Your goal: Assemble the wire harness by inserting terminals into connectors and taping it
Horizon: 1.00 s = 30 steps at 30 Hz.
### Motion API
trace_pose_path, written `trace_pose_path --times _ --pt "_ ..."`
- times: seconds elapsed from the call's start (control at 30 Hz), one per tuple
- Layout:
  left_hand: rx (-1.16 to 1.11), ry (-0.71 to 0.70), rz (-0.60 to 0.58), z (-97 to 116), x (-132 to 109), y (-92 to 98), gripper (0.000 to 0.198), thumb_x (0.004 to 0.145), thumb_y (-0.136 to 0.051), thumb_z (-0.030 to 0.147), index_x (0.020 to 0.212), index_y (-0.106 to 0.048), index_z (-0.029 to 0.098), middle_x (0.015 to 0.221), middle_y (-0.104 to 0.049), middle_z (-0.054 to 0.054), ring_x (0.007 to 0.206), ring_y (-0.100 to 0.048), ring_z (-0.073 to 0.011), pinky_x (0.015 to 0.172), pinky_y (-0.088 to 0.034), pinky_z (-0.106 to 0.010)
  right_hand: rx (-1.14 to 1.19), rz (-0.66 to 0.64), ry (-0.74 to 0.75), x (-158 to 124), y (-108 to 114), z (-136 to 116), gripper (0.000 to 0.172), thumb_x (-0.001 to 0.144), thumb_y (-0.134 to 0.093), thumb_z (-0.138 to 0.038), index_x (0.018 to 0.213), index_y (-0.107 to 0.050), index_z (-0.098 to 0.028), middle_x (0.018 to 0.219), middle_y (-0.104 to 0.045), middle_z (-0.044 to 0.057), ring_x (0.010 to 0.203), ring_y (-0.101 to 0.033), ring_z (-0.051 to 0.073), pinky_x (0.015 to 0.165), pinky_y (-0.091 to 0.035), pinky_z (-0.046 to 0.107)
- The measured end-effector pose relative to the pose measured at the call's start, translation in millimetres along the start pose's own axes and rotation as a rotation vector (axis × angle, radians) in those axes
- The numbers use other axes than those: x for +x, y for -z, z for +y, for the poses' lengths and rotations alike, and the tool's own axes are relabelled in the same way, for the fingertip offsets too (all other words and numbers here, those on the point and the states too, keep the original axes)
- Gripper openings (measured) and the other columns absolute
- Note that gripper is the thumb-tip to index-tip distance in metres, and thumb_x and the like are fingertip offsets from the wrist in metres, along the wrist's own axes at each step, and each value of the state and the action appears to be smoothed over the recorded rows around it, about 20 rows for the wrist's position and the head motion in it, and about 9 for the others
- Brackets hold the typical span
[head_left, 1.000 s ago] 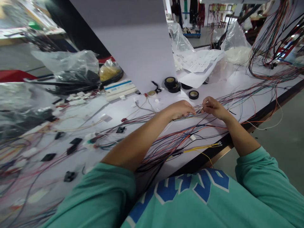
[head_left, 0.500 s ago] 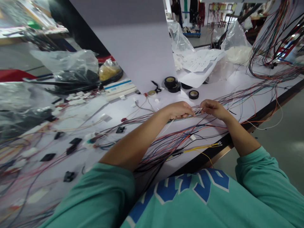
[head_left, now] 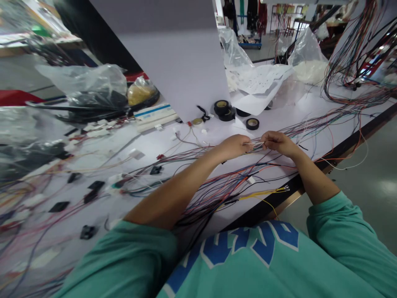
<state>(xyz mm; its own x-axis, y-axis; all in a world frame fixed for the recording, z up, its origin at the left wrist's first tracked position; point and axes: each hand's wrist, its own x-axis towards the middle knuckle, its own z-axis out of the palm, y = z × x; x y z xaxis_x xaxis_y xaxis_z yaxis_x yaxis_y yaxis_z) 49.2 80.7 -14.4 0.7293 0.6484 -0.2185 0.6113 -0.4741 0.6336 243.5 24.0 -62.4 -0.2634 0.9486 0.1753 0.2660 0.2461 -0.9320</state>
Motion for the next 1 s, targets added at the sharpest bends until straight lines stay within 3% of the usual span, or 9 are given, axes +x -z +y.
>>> trace_pose_path --times 0.2,0.37,0.47,0.63,0.83,0.93,1.0 --pt "0.051 0.041 -0.035 4.6 -2.2 -0.2 0.017 0.08 -0.042 0.023 0.075 -0.057 0.015 0.062 -0.059 0.001 0.051 -0.042 -0.0111 0.056 -0.03 -0.024 -0.032 -0.029 0.022 -0.1 -1.4 -1.5 0.007 0.076 -0.051 -0.024 0.08 -0.052 -0.018 0.063 -0.057 -0.003 0.058 -0.05 0.009 0.059 -0.039 0.024" --pt "0.059 0.092 -0.127 8.3 -2.8 0.1 0.026 0.079 -0.047 0.025 0.055 -0.049 0.016 0.051 -0.048 0.001 0.046 -0.038 -0.0105 0.051 -0.027 -0.025 -0.133 -0.065 0.082 0.4 -2.0 -0.3 0.006 0.077 -0.049 -0.021 0.073 -0.052 -0.018 0.064 -0.057 -0.001 0.061 -0.05 0.009 0.063 -0.041 0.025" --pt "-0.109 0.167 -0.131 10.1 -3.8 0.0 0.02 0.077 -0.048 0.021 0.058 -0.05 0.016 0.048 -0.042 0.003 0.043 -0.033 -0.0086 0.048 -0.024 -0.024 -0.195 -0.079 0.124 0.7 -1.2 2.5 0.008 0.077 -0.048 -0.02 0.071 -0.051 -0.018 0.066 -0.057 0.0 0.064 -0.051 0.011 0.064 -0.041 0.025" --pt "-0.453 0.338 -0.204 8.9 -1.3 1.2 0.011 0.078 -0.048 0.016 0.067 -0.053 0.015 0.044 -0.038 0.005 0.033 -0.019 -0.0045 0.039 -0.008 -0.022 -0.386 -0.061 0.15 0.1 -5.7 8.6 0.003 0.073 -0.049 -0.019 0.074 -0.051 -0.019 0.065 -0.053 -0.002 0.059 -0.045 0.01 0.058 -0.036 0.022" --pt "-0.76 0.429 -0.286 3.4 6.5 3.3 0.01 0.073 -0.049 0.008 0.064 -0.052 0.013 0.041 -0.035 0.004 0.029 -0.016 -0.0018 0.032 -0.009 -0.016 -0.706 0.072 0.171 -0.1 -18.3 8.1 0.012 0.075 -0.054 -0.028 0.068 -0.051 -0.018 0.063 -0.053 -0.001 0.058 -0.041 0.01 0.057 -0.028 0.022" --pt "-0.692 0.407 -0.288 -0.1 7.6 2.7 0.011 0.075 -0.048 0.012 0.067 -0.054 0.012 0.043 -0.039 0.003 0.03 -0.019 -0.0025 0.033 -0.01 -0.017 -0.732 0.102 0.16 0.6 -19.0 8.0 0.018 0.077 -0.053 -0.031 0.065 -0.051 -0.018 0.06 -0.051 -0.001 0.056 -0.039 0.01 0.055 -0.026 0.022" --pt "-0.483 0.33 -0.189 -2.1 6.1 1.3 0.014 0.079 -0.047 0.017 0.07 -0.057 0.012 0.05 -0.048 0.001 0.033 -0.026 -0.004 0.035 -0.016 -0.018 -0.696 0.119 0.14 1.2 -16.8 9.9 0.017 0.076 -0.054 -0.03 0.065 -0.053 -0.017 0.06 -0.052 -0.001 0.056 -0.04 0.009 0.055 -0.027 0.022"
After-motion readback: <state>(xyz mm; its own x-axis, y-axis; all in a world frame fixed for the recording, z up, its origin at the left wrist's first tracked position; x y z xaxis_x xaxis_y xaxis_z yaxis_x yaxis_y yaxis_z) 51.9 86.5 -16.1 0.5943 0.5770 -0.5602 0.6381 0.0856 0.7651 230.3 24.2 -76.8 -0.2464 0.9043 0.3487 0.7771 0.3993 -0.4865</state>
